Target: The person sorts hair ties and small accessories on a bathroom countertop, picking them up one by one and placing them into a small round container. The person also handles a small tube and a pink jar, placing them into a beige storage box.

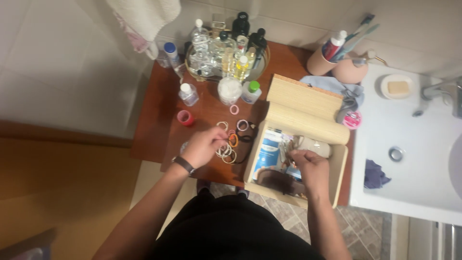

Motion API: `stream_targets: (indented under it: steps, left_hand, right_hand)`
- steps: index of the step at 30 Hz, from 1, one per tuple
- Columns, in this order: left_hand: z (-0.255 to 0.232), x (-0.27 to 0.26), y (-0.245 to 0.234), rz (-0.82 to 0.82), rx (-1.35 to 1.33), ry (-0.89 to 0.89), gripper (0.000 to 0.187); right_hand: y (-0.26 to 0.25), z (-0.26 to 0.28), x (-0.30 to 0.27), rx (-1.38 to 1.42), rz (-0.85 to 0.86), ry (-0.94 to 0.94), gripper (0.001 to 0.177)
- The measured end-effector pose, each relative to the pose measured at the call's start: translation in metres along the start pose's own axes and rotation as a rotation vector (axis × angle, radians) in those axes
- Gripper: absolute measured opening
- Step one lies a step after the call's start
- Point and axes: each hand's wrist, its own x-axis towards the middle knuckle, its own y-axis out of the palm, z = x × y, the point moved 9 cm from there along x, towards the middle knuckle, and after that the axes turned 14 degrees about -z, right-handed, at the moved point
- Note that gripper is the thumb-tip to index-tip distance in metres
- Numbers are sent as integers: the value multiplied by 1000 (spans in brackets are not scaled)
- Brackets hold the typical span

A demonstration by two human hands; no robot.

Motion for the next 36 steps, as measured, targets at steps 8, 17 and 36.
stream_targets:
  steps: [8,17,36]
  left_hand:
    - [12,-8,10,53,-19,-170,19]
    - [24,-5,18,37,46,-182,21]
    - [34,9,34,-11,213,-72,22]
  right_hand:
    - [9,-25,3,-567,4,-72,30]
    - [6,-16,-6,-298,114,-46,39]
    - [14,20,-33,1202,575,530,87]
